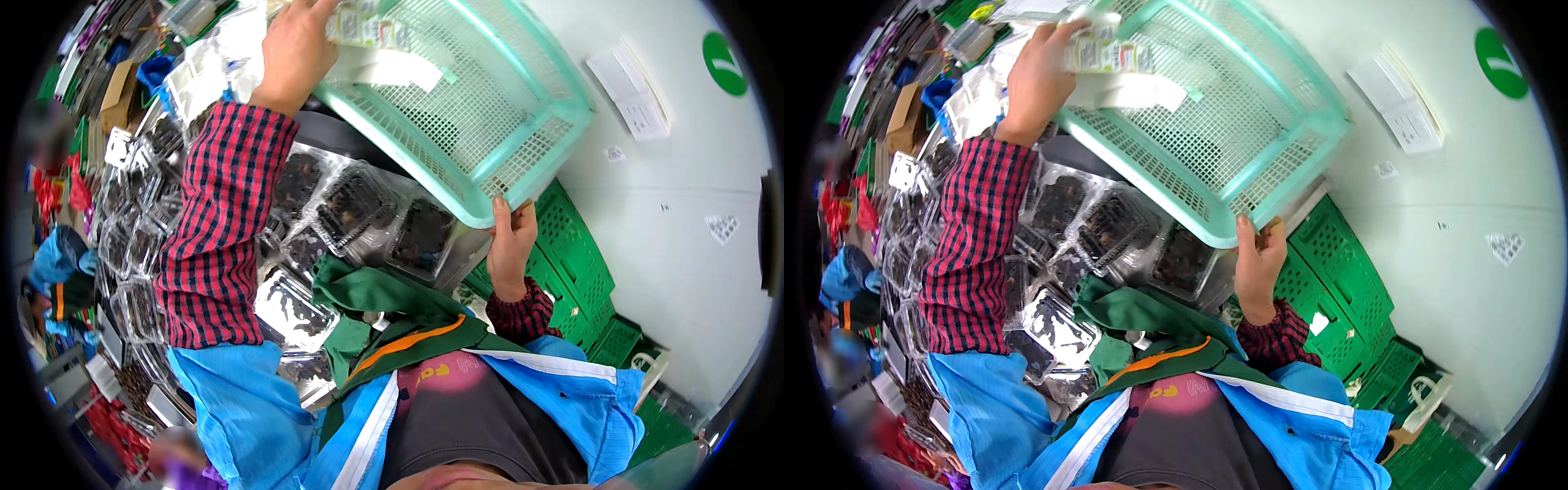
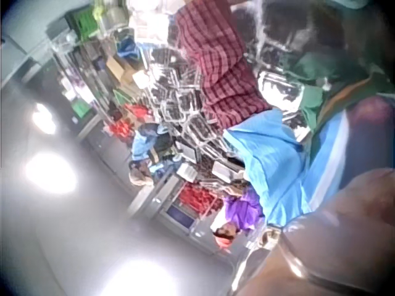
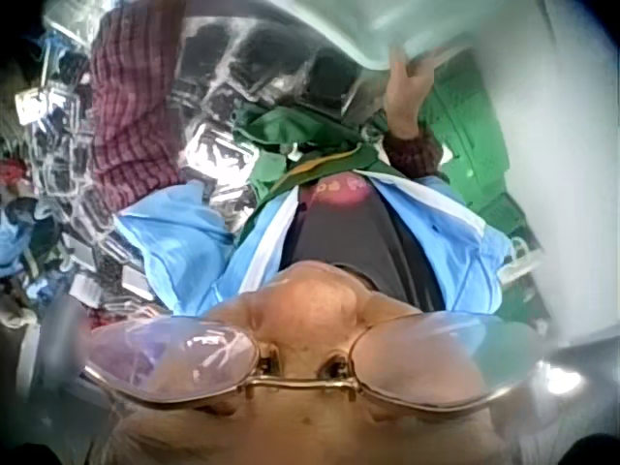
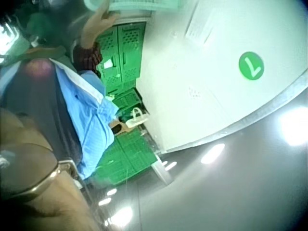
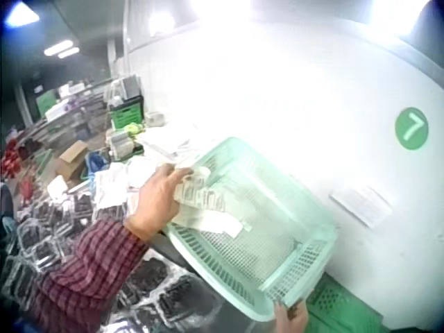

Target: The person collects labels from a container in an office, walks to a warehouse sorting area, and applies the labels to packaged mushrooms before placing the containers into a green crate.

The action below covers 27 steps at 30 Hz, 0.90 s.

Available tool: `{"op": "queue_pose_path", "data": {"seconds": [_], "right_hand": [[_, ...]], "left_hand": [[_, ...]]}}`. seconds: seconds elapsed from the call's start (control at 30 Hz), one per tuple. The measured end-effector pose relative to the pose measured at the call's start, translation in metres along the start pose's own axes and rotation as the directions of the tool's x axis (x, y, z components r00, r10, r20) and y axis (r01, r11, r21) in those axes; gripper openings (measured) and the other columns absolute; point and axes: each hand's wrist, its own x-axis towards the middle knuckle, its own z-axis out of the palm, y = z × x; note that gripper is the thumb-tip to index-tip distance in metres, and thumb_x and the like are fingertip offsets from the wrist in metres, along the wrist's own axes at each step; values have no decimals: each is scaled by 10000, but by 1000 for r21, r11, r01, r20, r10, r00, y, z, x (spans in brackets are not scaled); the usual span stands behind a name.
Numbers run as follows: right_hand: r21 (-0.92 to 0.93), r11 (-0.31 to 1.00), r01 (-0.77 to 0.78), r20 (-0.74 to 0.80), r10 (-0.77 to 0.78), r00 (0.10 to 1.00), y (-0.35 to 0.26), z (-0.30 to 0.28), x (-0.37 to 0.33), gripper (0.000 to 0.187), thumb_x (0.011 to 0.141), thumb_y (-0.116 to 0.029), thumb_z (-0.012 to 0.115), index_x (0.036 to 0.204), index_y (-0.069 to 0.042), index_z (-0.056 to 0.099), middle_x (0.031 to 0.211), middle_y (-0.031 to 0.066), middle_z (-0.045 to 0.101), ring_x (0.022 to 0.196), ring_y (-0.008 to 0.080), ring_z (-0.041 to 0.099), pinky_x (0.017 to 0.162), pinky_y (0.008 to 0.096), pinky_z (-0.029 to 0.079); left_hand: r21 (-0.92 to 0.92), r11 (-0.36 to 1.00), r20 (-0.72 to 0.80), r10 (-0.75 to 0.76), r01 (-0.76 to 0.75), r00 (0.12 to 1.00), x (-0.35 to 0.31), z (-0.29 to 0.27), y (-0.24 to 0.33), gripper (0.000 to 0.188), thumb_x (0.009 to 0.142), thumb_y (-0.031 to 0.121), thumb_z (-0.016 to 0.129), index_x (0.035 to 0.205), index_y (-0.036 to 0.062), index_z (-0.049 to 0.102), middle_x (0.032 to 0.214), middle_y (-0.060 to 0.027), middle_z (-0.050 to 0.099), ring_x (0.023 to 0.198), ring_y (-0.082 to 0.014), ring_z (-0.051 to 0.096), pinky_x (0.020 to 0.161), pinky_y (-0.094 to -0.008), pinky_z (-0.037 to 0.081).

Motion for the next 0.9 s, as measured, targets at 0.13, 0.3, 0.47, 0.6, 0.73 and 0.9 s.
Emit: {"op": "queue_pose_path", "data": {"seconds": [0.13,0.3,0.47,0.6,0.73,0.9], "right_hand": [[-33,999,37,-139,-41,989,-17,-47,-13,189,938,-129,563,1085,-19,516,959,33,600,771,80,569,630,244,500],[-89,996,0,-314,-28,949,-22,-121,-47,284,940,-119,552,1180,20,490,1130,88,598,917,139,596,718,286,527],[-79,995,-68,-501,20,865,3,-190,-116,263,931,-102,556,1158,19,498,1094,87,597,929,137,576,764,292,503],[103,990,-98,-639,141,756,57,-232,-184,276,916,-93,576,1151,28,497,1076,102,586,939,159,579,794,306,511],[176,962,-208,-734,269,624,126,-245,-213,315,915,-157,598,1151,22,492,1060,113,578,865,192,605,673,317,566],[242,691,-681,-226,722,654,152,-270,-235,401,931,-310,581,1118,42,538,1034,157,625,835,200,640,708,306,553]], "left_hand": [[-197,975,116,130,-106,985,45,-1,68,659,675,4,677,1286,169,493,1237,-132,513,1117,-342,505,937,-387,400],[-378,920,139,169,-105,976,47,32,158,602,673,1,675,1236,162,532,1184,-126,545,1090,-333,524,920,-376,416],[-663,727,-85,161,-176,983,-10,103,256,483,626,-35,658,1061,175,639,851,-67,621,887,-306,597,746,-403,501],[-817,527,-34,363,-235,931,-69,104,349,538,580,-89,659,1067,139,649,938,-73,618,878,-266,604,760,-353,509],[-937,268,-86,446,-225,891,-115,91,422,543,574,-107,655,1059,135,646,904,-88,602,868,-302,580,757,-356,506],[-940,-85,310,186,330,932,-128,97,445,486,663,-80,722,1112,66,607,1045,-50,622,956,-168,612,838,-276,505]]}}
